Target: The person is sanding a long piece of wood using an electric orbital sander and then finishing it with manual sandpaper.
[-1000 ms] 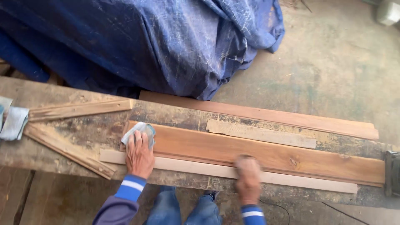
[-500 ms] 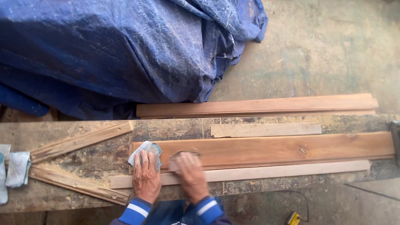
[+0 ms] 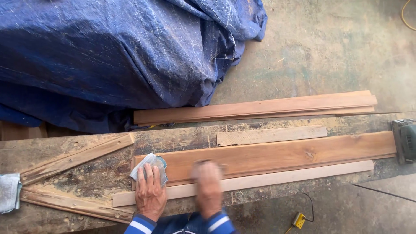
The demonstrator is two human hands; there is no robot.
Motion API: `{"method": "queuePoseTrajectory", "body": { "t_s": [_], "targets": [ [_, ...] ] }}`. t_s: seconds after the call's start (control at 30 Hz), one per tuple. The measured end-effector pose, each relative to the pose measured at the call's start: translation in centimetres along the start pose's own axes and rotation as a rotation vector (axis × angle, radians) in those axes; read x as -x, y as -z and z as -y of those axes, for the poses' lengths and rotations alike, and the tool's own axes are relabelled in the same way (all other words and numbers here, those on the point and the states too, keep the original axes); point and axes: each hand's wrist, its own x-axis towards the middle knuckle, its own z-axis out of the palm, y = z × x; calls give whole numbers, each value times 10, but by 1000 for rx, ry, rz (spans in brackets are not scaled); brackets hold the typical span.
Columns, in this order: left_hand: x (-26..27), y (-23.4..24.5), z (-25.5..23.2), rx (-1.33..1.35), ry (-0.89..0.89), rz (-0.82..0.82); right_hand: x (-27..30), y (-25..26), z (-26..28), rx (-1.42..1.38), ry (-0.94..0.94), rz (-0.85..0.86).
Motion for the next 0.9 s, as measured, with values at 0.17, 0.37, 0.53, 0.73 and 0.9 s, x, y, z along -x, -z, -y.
{"method": "queuePoseTrajectory", "body": {
  "t_s": [0.17,0.37,0.53,0.73,0.9],
  "targets": [
    [3,-7,6,24,-26,-19,-20,1,-41,-196,125,130],
    [5,-13,8,17,-46,-79,-21,13,-200,79,-325,5],
    [1,-6,8,-2,-44,-38,-34,-23,-17,-194,-19,-20],
    [2,-7,6,54,-27,-41,-62,-2,20,-286,305,203],
    [5,-14,-4,80,70,-91,-53,46,-167,-261,295,87]
  ]
}}
